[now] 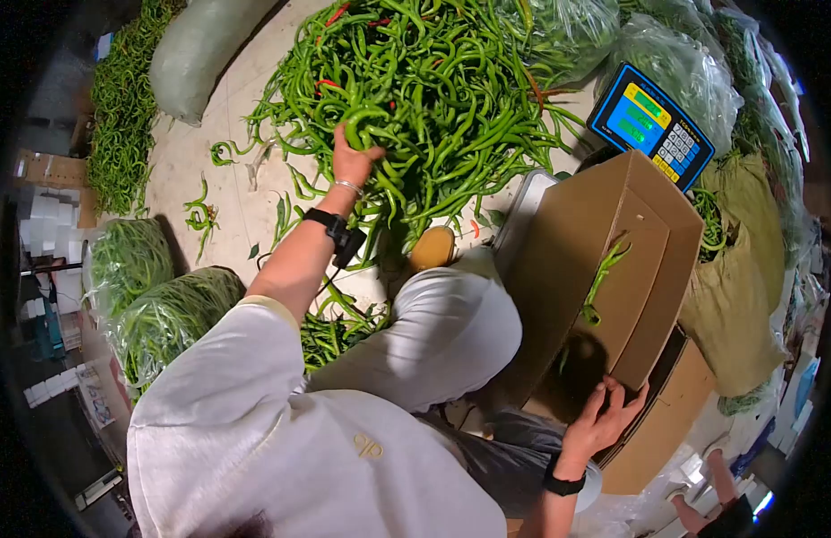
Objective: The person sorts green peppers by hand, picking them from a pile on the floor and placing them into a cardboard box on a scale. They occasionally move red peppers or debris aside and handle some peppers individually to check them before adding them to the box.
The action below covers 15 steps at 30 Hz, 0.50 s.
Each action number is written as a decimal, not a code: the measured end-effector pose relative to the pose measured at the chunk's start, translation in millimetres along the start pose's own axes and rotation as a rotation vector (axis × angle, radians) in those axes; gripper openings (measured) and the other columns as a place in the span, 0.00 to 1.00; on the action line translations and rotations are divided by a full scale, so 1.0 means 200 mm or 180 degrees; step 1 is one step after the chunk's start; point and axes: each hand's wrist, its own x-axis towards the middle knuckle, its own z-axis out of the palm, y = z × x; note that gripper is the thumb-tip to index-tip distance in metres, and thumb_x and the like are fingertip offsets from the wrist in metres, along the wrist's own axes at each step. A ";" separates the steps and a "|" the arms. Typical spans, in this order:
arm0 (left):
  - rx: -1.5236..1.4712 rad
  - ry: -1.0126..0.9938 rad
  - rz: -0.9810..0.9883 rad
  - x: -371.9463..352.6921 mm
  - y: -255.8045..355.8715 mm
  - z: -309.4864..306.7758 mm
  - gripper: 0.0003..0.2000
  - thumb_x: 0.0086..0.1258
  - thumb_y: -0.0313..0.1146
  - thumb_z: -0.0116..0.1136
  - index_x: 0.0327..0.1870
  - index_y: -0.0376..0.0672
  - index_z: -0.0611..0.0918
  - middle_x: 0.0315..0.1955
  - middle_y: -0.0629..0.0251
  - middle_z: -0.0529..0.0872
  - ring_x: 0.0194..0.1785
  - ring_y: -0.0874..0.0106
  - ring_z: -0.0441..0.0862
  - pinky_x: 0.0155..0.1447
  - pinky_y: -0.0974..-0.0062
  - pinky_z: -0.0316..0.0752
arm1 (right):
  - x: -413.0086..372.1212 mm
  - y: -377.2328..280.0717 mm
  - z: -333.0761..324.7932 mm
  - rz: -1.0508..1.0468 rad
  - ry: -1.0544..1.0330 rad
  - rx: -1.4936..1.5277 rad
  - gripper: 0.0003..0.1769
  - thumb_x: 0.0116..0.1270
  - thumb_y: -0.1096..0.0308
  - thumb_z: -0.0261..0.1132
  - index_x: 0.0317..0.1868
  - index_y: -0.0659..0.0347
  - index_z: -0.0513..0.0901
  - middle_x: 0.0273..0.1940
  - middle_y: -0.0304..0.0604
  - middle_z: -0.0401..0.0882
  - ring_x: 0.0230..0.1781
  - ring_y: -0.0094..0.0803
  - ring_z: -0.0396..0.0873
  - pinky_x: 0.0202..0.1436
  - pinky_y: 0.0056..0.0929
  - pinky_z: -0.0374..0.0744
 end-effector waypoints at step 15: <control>-0.2311 -0.1180 0.0080 0.13 1.33 -0.77 0.09 0.53 0.20 0.57 0.36 0.34 0.76 0.28 0.59 0.82 0.31 0.67 0.82 0.39 0.68 0.80 | -0.08 0.07 -0.01 -0.0054 0.0464 -0.0056 0.10 0.62 0.65 0.57 0.41 0.60 0.78 0.63 0.58 0.60 0.61 0.54 0.64 0.59 0.43 0.66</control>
